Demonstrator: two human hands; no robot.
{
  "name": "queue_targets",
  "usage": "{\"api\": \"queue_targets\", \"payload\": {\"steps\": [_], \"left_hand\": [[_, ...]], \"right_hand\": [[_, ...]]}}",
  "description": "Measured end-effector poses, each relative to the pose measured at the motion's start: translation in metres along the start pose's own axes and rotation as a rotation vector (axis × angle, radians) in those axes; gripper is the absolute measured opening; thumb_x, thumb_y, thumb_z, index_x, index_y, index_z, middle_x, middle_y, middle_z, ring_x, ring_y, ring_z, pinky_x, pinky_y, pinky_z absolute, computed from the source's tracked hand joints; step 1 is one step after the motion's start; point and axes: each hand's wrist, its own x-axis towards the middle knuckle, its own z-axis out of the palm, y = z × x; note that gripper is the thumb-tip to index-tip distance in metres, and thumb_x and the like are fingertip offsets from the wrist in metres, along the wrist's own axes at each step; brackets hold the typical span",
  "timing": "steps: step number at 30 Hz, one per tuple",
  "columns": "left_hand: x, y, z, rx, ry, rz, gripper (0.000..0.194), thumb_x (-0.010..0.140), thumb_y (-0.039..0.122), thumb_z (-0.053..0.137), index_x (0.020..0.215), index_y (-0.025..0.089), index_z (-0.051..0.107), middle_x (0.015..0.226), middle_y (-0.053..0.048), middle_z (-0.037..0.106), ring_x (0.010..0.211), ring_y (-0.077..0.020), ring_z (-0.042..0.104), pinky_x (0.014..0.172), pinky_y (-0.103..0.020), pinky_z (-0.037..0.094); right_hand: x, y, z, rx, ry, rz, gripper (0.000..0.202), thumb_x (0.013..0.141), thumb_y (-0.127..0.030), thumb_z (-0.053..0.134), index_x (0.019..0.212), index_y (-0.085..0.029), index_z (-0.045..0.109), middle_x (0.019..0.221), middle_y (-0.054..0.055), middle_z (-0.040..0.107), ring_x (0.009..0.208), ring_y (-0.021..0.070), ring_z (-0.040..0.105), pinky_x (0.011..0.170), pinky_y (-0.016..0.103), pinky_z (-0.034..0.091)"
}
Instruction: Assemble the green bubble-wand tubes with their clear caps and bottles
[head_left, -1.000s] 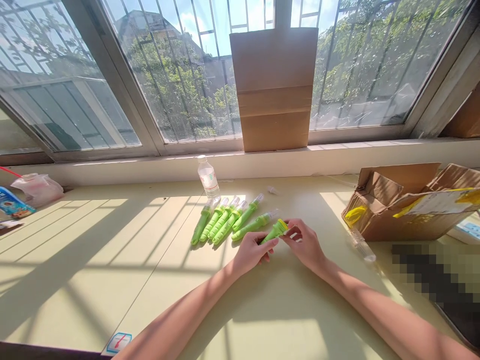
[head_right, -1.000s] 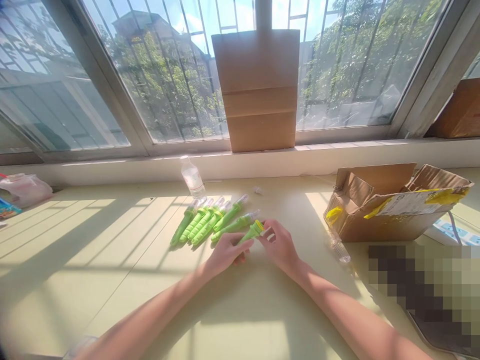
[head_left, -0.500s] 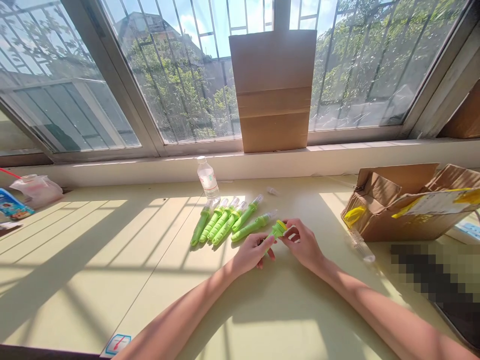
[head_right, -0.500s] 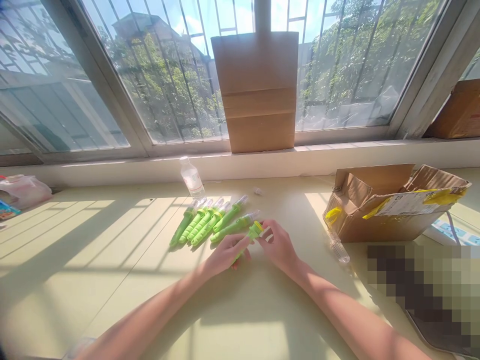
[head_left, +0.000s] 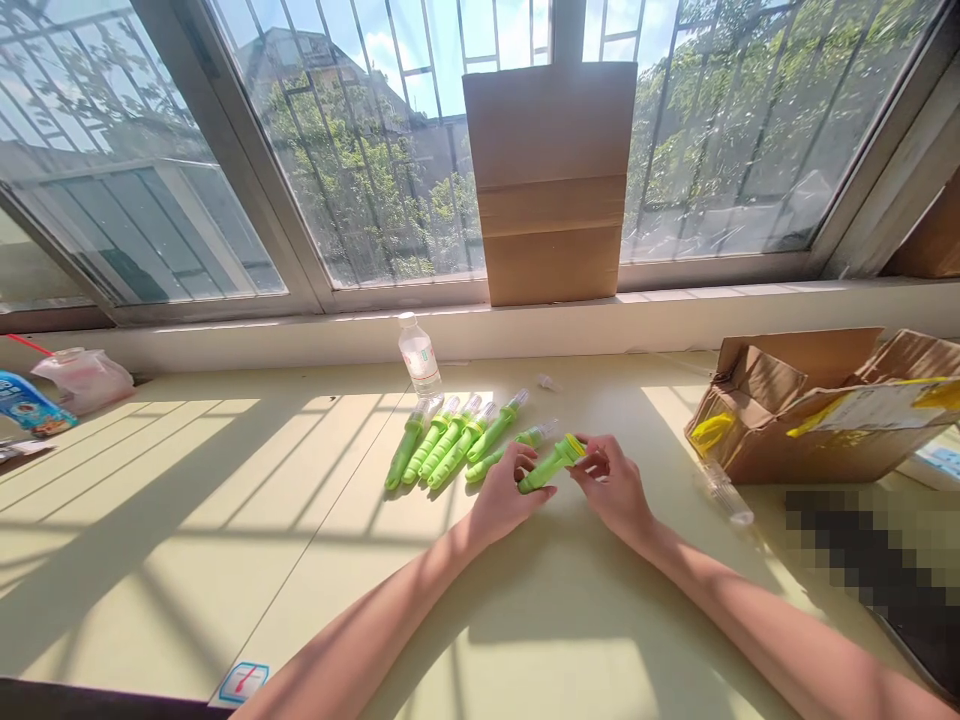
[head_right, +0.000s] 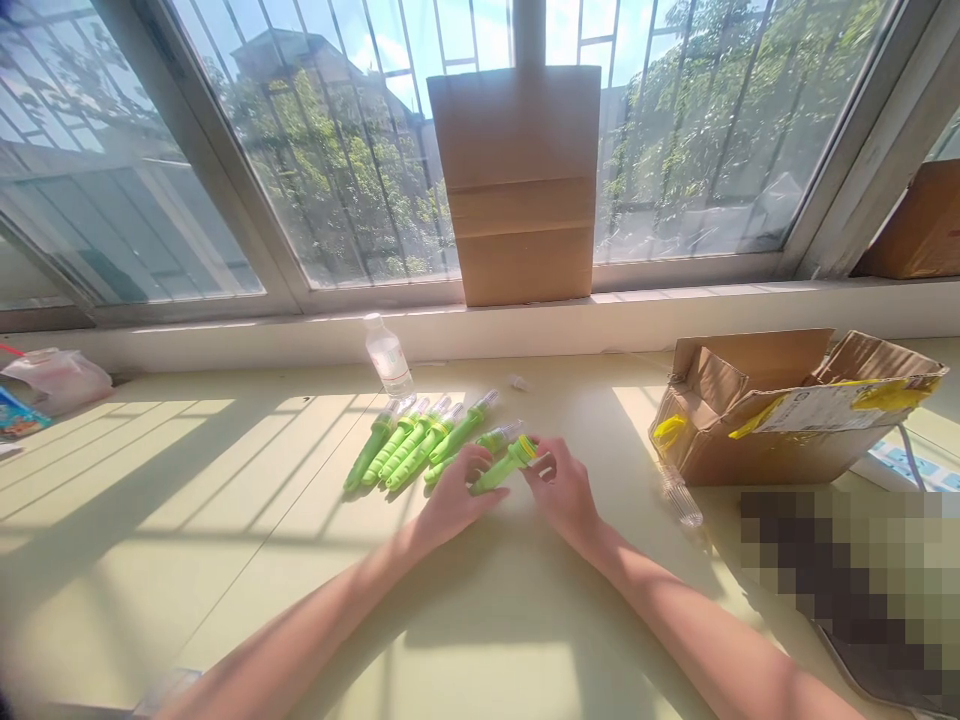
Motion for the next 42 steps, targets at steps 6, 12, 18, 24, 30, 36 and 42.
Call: {"api": "queue_targets", "payload": {"steps": [6, 12, 18, 24, 30, 36, 42], "left_hand": [[-0.001, -0.012, 0.005, 0.18, 0.143, 0.149, 0.019, 0.08, 0.037, 0.06, 0.082, 0.02, 0.051, 0.061, 0.004, 0.051, 0.053, -0.01, 0.045, 0.051, -0.023, 0.034], [-0.004, -0.007, 0.006, 0.101, 0.117, 0.132, 0.021, 0.081, 0.04, 0.059, 0.078, 0.02, 0.054, 0.058, 0.003, 0.051, 0.051, -0.0103, 0.043, 0.049, -0.024, 0.033], [-0.007, 0.004, 0.004, -0.118, 0.016, -0.082, 0.029, 0.078, 0.048, 0.061, 0.077, 0.02, 0.052, 0.067, 0.001, 0.059, 0.042, -0.0076, 0.043, 0.04, -0.023, 0.036], [-0.008, 0.01, 0.003, -0.251, -0.056, -0.192, 0.034, 0.078, 0.052, 0.06, 0.081, 0.02, 0.048, 0.071, 0.0, 0.063, 0.036, -0.0061, 0.043, 0.034, -0.021, 0.032], [-0.008, 0.012, 0.003, -0.332, -0.099, -0.245, 0.037, 0.077, 0.054, 0.06, 0.082, 0.02, 0.047, 0.071, 0.0, 0.063, 0.037, -0.0061, 0.044, 0.032, -0.02, 0.03], [-0.006, 0.014, 0.001, -0.417, -0.126, -0.318, 0.038, 0.075, 0.054, 0.063, 0.08, 0.02, 0.046, 0.068, 0.001, 0.062, 0.036, -0.0048, 0.04, 0.032, -0.019, 0.027], [-0.005, 0.013, 0.0, -0.518, -0.17, -0.41, 0.033, 0.077, 0.052, 0.06, 0.077, 0.021, 0.048, 0.066, -0.001, 0.062, 0.037, -0.0063, 0.039, 0.034, -0.021, 0.025]], "right_hand": [[0.003, 0.001, -0.001, -0.003, 0.034, 0.024, 0.027, 0.075, -0.038, 0.062, 0.089, -0.026, 0.042, 0.108, 0.003, 0.065, 0.061, 0.0133, 0.063, 0.049, 0.026, 0.052], [0.003, 0.003, -0.002, 0.0, -0.062, 0.049, 0.029, 0.075, -0.035, 0.059, 0.092, -0.025, 0.038, 0.118, 0.008, 0.059, 0.064, 0.0139, 0.063, 0.048, 0.028, 0.052], [0.004, 0.005, -0.003, -0.019, -0.068, 0.037, 0.026, 0.074, -0.032, 0.057, 0.09, -0.025, 0.037, 0.114, 0.007, 0.061, 0.065, 0.0149, 0.063, 0.051, 0.029, 0.053], [0.003, 0.005, -0.003, -0.06, -0.069, -0.001, 0.024, 0.074, -0.029, 0.054, 0.091, -0.025, 0.037, 0.112, 0.006, 0.061, 0.065, 0.0145, 0.063, 0.051, 0.029, 0.053], [0.003, 0.006, -0.002, -0.104, -0.043, -0.001, 0.024, 0.072, -0.027, 0.053, 0.089, -0.025, 0.036, 0.111, 0.006, 0.061, 0.065, 0.015, 0.063, 0.051, 0.03, 0.052], [0.002, 0.004, -0.003, -0.096, -0.025, -0.018, 0.022, 0.073, -0.028, 0.053, 0.088, -0.025, 0.037, 0.109, 0.006, 0.062, 0.064, 0.014, 0.063, 0.051, 0.027, 0.052], [0.003, 0.005, -0.003, -0.094, -0.044, -0.03, 0.023, 0.073, -0.028, 0.054, 0.087, -0.026, 0.036, 0.108, 0.005, 0.063, 0.064, 0.014, 0.063, 0.05, 0.027, 0.052]]}}
